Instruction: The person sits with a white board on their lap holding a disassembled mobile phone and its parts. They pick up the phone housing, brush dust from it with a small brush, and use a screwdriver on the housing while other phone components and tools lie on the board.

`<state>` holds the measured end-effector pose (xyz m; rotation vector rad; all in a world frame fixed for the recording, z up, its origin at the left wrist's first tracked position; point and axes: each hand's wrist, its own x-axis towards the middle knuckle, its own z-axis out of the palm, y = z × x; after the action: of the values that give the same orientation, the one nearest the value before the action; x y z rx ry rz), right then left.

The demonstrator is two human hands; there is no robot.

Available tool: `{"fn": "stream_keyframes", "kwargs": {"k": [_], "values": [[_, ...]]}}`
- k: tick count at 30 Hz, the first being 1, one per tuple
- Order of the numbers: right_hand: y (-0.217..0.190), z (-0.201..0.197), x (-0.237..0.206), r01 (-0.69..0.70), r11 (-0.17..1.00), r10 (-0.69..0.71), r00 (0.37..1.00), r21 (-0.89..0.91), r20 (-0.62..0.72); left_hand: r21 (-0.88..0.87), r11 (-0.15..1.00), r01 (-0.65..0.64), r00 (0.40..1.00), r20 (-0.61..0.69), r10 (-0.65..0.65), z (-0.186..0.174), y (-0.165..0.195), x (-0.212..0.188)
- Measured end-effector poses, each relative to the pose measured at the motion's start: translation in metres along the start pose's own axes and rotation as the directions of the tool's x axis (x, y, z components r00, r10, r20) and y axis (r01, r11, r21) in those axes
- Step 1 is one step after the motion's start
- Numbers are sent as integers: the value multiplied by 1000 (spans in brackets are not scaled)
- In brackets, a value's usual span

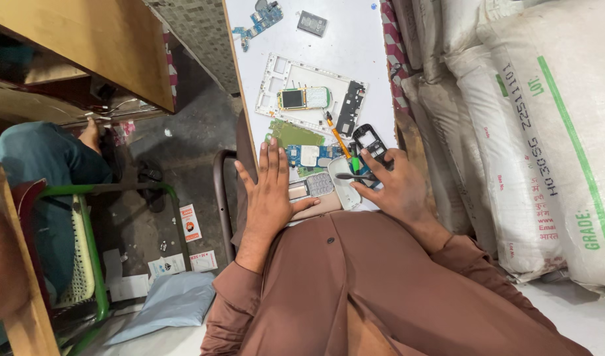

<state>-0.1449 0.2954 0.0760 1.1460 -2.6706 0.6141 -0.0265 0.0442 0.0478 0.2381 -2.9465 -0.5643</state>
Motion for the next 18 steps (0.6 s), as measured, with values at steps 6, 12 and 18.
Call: {"fn": "stream_keyframes", "kwargs": {"k": [6, 12, 18], "values": [[-4, -4, 9, 15, 999, -15, 1000, -43, 5, 9, 999, 34, 999, 2, -34, 2, 2, 3], [-4, 1, 21, 49, 997, -49, 999, -64, 0, 3, 999, 32, 999, -6, -32, 7, -1, 12], [-6, 2, 33, 23, 999, -23, 1000, -36, -3, 5, 1000, 0, 1000, -3, 1, 3, -4, 24]]}}
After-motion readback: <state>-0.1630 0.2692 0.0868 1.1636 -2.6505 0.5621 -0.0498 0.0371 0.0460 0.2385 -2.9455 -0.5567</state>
